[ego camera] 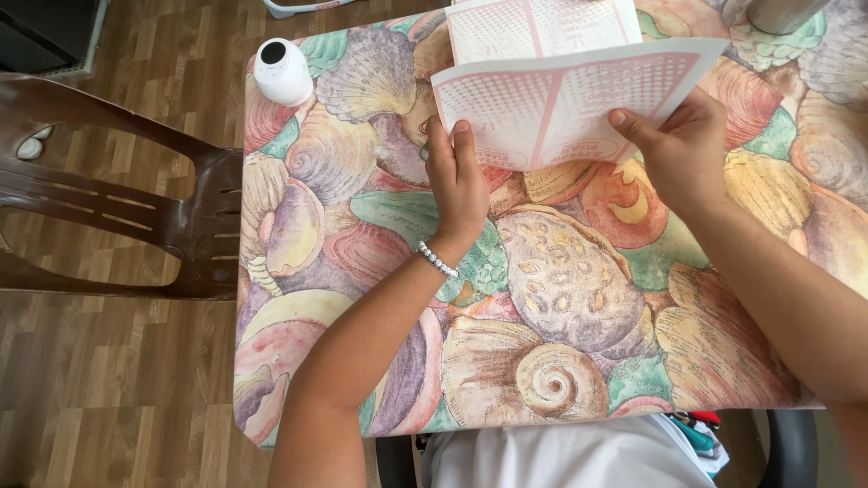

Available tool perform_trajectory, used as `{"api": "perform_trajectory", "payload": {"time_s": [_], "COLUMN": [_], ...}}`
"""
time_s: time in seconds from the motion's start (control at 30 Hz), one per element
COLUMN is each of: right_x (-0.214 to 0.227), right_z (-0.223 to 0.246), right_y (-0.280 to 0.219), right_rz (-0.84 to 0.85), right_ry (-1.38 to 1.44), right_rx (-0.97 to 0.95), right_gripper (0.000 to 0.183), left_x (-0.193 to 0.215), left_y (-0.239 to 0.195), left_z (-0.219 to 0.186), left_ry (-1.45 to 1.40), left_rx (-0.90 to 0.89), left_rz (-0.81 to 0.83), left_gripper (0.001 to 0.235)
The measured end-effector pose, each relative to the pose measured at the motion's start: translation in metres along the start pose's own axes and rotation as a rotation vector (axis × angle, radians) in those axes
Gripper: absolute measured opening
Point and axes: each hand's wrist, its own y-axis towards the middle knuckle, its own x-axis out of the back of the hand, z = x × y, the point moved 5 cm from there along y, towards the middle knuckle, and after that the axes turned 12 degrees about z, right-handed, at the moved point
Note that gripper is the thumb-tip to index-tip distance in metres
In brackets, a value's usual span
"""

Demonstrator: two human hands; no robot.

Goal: Folding pre-printed paper sheets into bags on a table at a steady pace.

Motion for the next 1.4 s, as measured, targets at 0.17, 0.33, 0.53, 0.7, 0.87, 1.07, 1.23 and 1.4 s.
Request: {"api": "perform_trajectory", "payload": {"time_s": [0.17,0.33,0.53,0.7,0.87,1.07,1.23,1.4], "right_x": [0.001,-0.001,0.002,0.002,-0.002,-0.026,-0.065,-0.063], "right_z": [-0.005,0.002,-0.009,-0.015,0.034,0.137,0.132,0.111], "right_y": [0.000,-0.003,-0.001,0.001,0.004,0.000,0.023,0.028], "right_rz": [0.002,0.004,0.014,0.014,0.091,0.018,0.042,0.037], "right_ry": [0.022,-0.130,-0.096,-0.061,0.106,-0.839,-1.464,-1.518], "right_rx": [-0.012,-0.095,-0.079,-0.067,0.348,0.841,0.730,0.648], "right_gripper": [0.022,0.019,0.020,0.020,0.074,0.057,0.042,0.022], "left_x": [0.000,-0.001,-0.002,-0.003,-0.004,-0.003,-0.002,0.000], "left_y": [-0.002,-0.002,-0.003,-0.004,-0.004,-0.004,-0.006,-0.009], "left_z": [0.000,0.001,0.003,0.001,-0.001,-0.003,-0.004,-0.008], "left_ry": [-0.013,-0.003,-0.003,-0.009,0.017,0.005,0.002,-0.018], "left_rx": [0.023,0.013,-0.015,-0.026,-0.038,0.003,0.027,0.043], "left_rz": [0.011,0.007,0.007,0.017,0.014,0.040,0.041,0.073], "left_gripper": [0.025,0.028,0.026,0.027,0.025,0.033,0.030,0.027]}}
